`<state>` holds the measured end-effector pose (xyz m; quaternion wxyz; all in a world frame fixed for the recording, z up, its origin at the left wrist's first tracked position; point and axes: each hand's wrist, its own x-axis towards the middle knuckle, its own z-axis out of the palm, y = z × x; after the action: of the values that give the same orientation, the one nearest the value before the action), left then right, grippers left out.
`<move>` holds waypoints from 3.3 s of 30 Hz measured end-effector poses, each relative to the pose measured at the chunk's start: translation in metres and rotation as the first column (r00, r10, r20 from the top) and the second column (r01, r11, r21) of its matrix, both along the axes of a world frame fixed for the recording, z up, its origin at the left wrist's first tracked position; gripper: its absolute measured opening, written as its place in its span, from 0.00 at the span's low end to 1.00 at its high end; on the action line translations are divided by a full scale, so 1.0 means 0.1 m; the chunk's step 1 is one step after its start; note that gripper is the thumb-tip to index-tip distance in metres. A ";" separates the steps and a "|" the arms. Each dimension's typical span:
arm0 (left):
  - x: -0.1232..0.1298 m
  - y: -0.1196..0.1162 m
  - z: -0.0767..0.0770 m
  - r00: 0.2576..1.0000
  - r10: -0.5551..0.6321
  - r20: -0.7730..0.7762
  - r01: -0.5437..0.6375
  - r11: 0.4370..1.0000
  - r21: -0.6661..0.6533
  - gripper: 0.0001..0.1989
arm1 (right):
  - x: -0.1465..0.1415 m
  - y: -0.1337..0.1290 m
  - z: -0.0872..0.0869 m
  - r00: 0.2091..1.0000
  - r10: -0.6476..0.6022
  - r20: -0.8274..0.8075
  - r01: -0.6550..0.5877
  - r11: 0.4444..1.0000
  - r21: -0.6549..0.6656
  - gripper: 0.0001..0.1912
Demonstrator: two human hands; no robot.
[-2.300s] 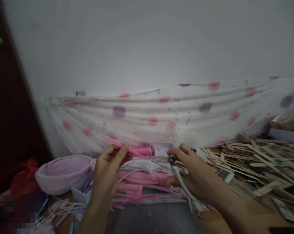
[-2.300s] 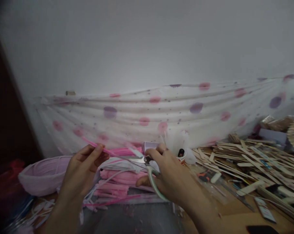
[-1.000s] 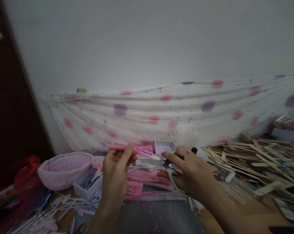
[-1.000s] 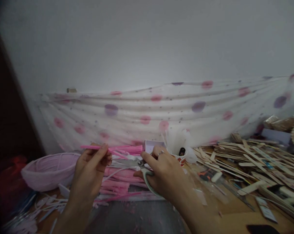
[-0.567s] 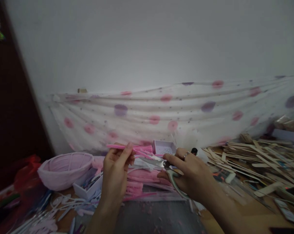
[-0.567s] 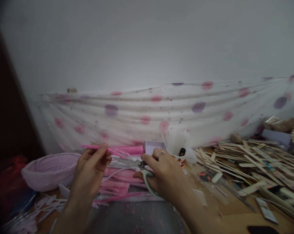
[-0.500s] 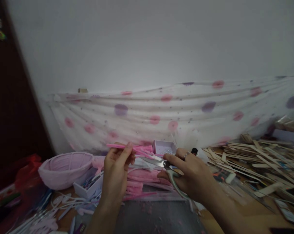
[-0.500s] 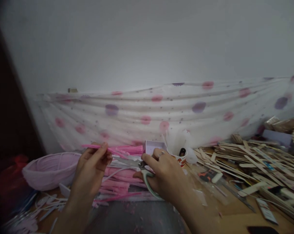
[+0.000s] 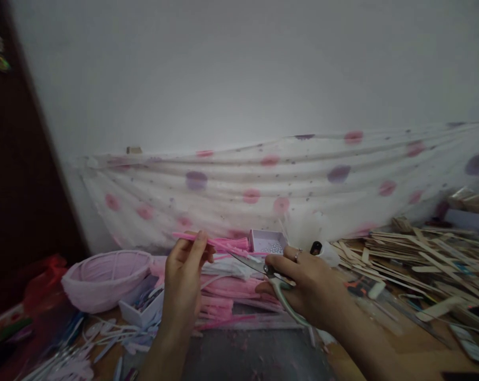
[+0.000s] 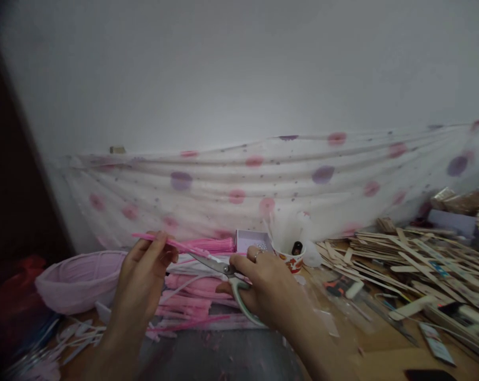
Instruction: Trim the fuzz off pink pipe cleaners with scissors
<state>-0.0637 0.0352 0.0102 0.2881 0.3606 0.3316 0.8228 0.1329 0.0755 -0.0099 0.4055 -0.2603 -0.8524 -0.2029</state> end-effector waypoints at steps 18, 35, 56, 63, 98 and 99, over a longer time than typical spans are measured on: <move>-0.04 0.00 0.00 0.991 -0.124 -0.045 0.122 0.992 -0.038 0.14 | 0.05 -0.08 0.07 0.998 0.070 0.009 -0.061 0.918 -0.391 0.23; 0.09 -0.02 0.00 0.921 -0.337 0.197 0.350 0.936 -0.033 0.13 | 0.03 -0.07 0.05 0.999 -0.034 -0.003 0.034 0.993 -0.115 0.17; 0.05 0.01 0.00 0.938 -0.279 0.204 0.288 0.958 -0.014 0.12 | 0.01 0.00 0.03 1.000 0.021 -0.017 -0.022 0.995 -0.099 0.15; -0.01 0.03 -0.02 0.985 -0.160 0.065 0.160 0.987 0.010 0.16 | 0.12 -0.04 0.11 0.999 0.035 -0.028 -0.043 0.916 -0.400 0.24; 0.04 0.00 -0.01 0.965 -0.228 0.130 0.211 0.969 0.131 0.13 | 0.04 -0.01 0.05 0.980 0.176 -0.096 -0.197 0.940 -0.280 0.19; 0.04 0.00 -0.01 0.965 -0.229 0.130 0.212 0.969 0.130 0.13 | 0.04 -0.01 0.05 0.979 0.178 -0.095 -0.198 0.940 -0.277 0.19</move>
<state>-0.0596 0.0357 0.0095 0.3799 0.3509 0.2199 0.8271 0.1370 0.0749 -0.0047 0.4105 -0.2401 -0.8792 -0.0294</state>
